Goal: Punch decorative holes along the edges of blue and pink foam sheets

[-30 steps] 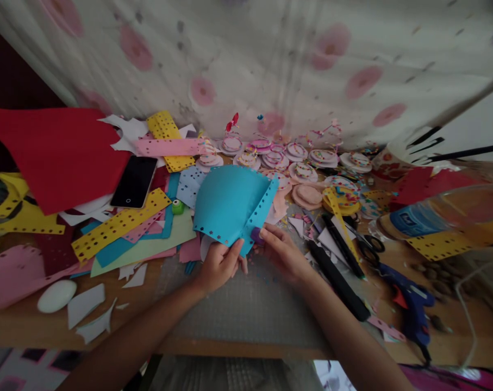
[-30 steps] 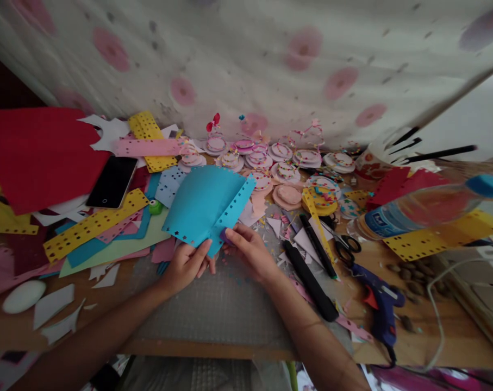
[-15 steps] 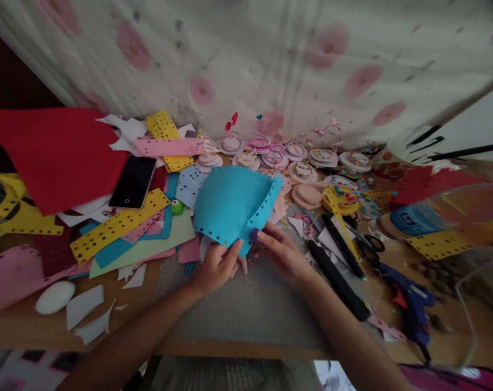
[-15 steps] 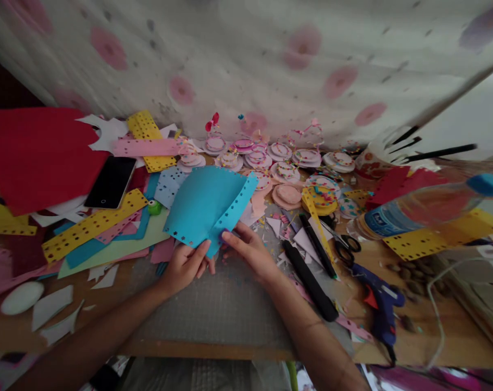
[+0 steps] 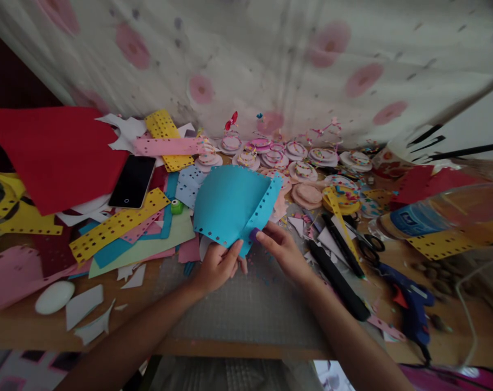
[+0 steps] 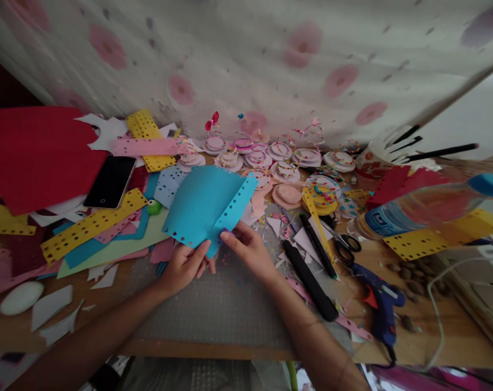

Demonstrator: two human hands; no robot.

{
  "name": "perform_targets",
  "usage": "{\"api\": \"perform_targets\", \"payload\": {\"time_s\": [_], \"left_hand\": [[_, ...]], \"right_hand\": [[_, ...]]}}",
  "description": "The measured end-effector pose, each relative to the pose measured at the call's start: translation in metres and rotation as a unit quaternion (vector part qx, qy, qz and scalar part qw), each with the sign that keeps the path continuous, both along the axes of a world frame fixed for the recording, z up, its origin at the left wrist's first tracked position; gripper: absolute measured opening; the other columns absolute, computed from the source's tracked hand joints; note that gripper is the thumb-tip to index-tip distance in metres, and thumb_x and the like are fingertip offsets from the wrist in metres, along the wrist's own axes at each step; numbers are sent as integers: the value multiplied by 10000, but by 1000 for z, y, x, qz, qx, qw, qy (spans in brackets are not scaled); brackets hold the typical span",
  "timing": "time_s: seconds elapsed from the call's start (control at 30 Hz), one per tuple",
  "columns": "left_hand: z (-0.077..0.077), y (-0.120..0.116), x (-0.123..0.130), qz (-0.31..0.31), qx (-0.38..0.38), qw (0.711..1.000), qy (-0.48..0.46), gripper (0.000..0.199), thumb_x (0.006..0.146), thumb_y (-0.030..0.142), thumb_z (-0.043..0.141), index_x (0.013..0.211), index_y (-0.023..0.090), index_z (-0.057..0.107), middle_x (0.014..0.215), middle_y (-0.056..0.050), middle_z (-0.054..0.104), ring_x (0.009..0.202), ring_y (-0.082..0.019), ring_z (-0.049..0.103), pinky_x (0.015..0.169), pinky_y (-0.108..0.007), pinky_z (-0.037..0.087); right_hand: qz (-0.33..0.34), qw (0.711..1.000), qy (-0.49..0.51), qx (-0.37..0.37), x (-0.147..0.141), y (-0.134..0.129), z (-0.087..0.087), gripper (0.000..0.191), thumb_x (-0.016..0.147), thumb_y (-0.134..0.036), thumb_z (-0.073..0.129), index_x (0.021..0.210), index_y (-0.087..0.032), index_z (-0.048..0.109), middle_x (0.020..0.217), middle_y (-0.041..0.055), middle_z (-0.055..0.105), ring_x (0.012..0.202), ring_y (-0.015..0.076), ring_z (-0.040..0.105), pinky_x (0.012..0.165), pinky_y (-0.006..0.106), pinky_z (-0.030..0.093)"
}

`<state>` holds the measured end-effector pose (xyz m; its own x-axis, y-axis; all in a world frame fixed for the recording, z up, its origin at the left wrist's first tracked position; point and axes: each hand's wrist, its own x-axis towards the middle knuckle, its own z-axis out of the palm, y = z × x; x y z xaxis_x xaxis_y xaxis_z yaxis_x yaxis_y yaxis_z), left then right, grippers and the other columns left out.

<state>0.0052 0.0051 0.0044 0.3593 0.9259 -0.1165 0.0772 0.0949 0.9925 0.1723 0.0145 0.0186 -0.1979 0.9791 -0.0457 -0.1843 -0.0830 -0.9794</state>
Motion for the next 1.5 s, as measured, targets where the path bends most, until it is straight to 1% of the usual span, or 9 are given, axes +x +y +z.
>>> {"api": "perform_targets", "payload": {"time_s": [0.17, 0.33, 0.5, 0.83, 0.93, 1.03, 1.2, 1.37, 1.5], "left_hand": [[0, 0, 1, 1, 2, 1000, -3, 539, 904, 500, 439, 494, 156, 504, 430, -36, 586, 334, -57, 414, 367, -185, 315], [0, 1, 0, -3, -5, 1000, -7, 535, 896, 509, 449, 503, 152, 520, 440, -42, 595, 332, -58, 408, 360, -189, 302], [-1, 2, -1, -12, -16, 1000, 1, 561, 894, 518, 446, 476, 150, 517, 432, -52, 595, 320, -54, 389, 354, -190, 292], [0, 2, -3, -26, -5, 1000, 2, 498, 884, 511, 453, 539, 160, 525, 440, -18, 572, 329, -60, 396, 351, -192, 312], [-2, 2, -5, -13, 64, 998, -25, 345, 845, 446, 547, 639, 169, 545, 538, -13, 606, 454, -98, 528, 447, -207, 433], [-5, 1, -4, -18, 138, 989, -40, 233, 787, 402, 626, 842, 181, 581, 768, -55, 678, 706, -171, 647, 654, -288, 543], [-5, -1, 2, 1, 189, 982, -14, 439, 765, 363, 668, 1153, 200, 542, 1170, -124, 644, 1045, -250, 628, 912, -413, 518], [2, -2, 6, 30, 218, 975, 45, 385, 808, 337, 638, 1165, 205, 574, 1216, -93, 641, 1132, -248, 595, 1022, -429, 453], [5, -2, 6, 60, 260, 961, 77, 348, 811, 267, 630, 1152, 212, 581, 1192, -66, 660, 1125, -232, 604, 1025, -400, 460]], "right_hand": [[-9, 1000, -16, 3, 0, 0, -1, 236, 791, -410, 667, 960, -246, 678, 928, 10, 679, 880, 185, 584, 827, 329, 473], [6, 993, 81, -85, 0, -1, -8, 262, 740, -426, 720, 883, -209, 683, 825, 9, 655, 736, 143, 579, 699, 276, 491], [3, 980, 128, -155, 1, -1, -6, 269, 680, -390, 778, 839, -187, 701, 841, 15, 670, 754, 134, 597, 742, 280, 494], [2, 991, 95, -95, 1, -3, -7, 293, 688, -442, 759, 813, -185, 695, 772, 32, 663, 705, 165, 580, 697, 302, 469], [17, 990, 110, -85, -2, -7, -2, 298, 704, -453, 743, 837, -193, 684, 773, 32, 660, 698, 168, 580, 693, 309, 463], [23, 990, 114, -82, -6, -10, 0, 299, 713, -460, 734, 846, -199, 672, 762, 29, 653, 687, 168, 578, 681, 309, 462], [15, 991, 104, -84, -11, -13, -6, 309, 732, -448, 724, 902, -196, 663, 827, 38, 648, 723, 171, 581, 709, 323, 470], [3, 993, 91, -73, -19, -15, -12, 281, 738, -435, 723, 886, -204, 666, 801, 17, 630, 721, 157, 563, 701, 301, 449], [-11, 995, 80, -63, -22, -15, -18, 274, 741, -430, 714, 885, -201, 673, 793, 11, 620, 727, 154, 540, 691, 286, 426]]}}
